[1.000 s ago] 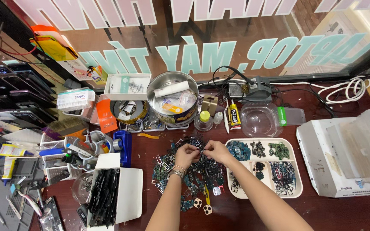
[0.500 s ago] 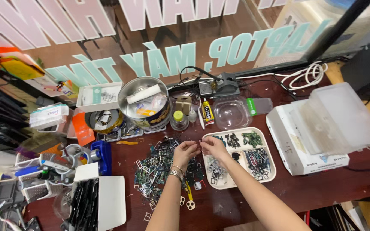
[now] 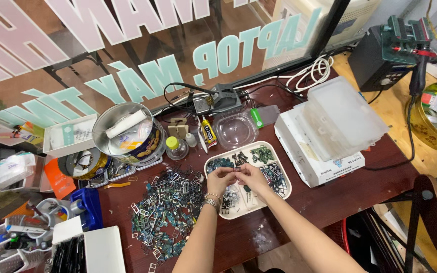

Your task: The person sorts small electronic components from a pile on a workbench into a compartmentalized tray. They pick up individual pieces, separate them by type, and place them into designated sections of the tray. The process is repetitive and focused on organizing the components.

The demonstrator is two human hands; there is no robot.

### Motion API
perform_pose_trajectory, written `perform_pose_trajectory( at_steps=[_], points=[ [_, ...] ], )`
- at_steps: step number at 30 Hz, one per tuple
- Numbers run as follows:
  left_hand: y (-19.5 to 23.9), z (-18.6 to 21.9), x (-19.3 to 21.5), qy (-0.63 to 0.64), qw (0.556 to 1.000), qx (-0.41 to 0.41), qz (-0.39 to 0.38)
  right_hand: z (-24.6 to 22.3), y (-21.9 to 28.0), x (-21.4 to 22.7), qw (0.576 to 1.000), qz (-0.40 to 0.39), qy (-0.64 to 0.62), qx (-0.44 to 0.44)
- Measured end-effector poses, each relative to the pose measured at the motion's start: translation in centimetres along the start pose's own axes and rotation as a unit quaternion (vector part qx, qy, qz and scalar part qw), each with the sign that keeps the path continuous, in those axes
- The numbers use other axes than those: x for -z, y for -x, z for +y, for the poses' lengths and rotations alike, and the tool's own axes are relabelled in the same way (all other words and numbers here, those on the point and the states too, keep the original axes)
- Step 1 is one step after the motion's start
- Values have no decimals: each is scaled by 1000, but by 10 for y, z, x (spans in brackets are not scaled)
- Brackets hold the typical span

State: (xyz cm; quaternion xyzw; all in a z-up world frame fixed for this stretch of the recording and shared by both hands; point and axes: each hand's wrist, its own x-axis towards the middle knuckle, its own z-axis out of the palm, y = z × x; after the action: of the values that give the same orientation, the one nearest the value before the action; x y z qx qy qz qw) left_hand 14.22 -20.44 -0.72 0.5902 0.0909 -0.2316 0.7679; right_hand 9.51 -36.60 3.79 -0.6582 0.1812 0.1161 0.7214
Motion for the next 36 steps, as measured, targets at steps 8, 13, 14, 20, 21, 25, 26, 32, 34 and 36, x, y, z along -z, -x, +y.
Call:
perform_pose_trajectory(
  at_steps=[8, 13, 14, 20, 21, 25, 26, 32, 34, 36],
  points=[
    [-14, -57, -73, -101, 993, 57, -24, 26, 1, 88, 986, 134, 90, -47],
    [-8, -63, -84, -115, 989, 81, -55, 7, 20, 102, 894, 201, 384, 110],
    [-6, -63, -82, -115, 988, 86, -55, 3, 22, 97, 898, 202, 369, 130],
    [-10, -58, -51, -86, 995, 52, -17, -25, 10, 44, 941, 88, 304, 121],
    [-11, -57, -41, -76, 996, 48, -3, -27, 7, 32, 947, 71, 291, 115],
    [-8, -46, 0, -37, 997, 16, 59, -29, -7, -14, 959, 31, 270, 84],
    [-5, -41, 12, -27, 997, 4, 76, -27, -11, -24, 957, 17, 275, 95],
    [31, -14, 88, -61, 981, -38, 181, 1, -27, -81, 945, -47, 286, 149],
    [45, -9, 116, -181, 948, -43, 260, 13, -34, -101, 958, -72, 255, 114],
    [52, -4, 139, -248, 913, -47, 322, 23, -42, -118, 961, -89, 238, 107]
  ],
)
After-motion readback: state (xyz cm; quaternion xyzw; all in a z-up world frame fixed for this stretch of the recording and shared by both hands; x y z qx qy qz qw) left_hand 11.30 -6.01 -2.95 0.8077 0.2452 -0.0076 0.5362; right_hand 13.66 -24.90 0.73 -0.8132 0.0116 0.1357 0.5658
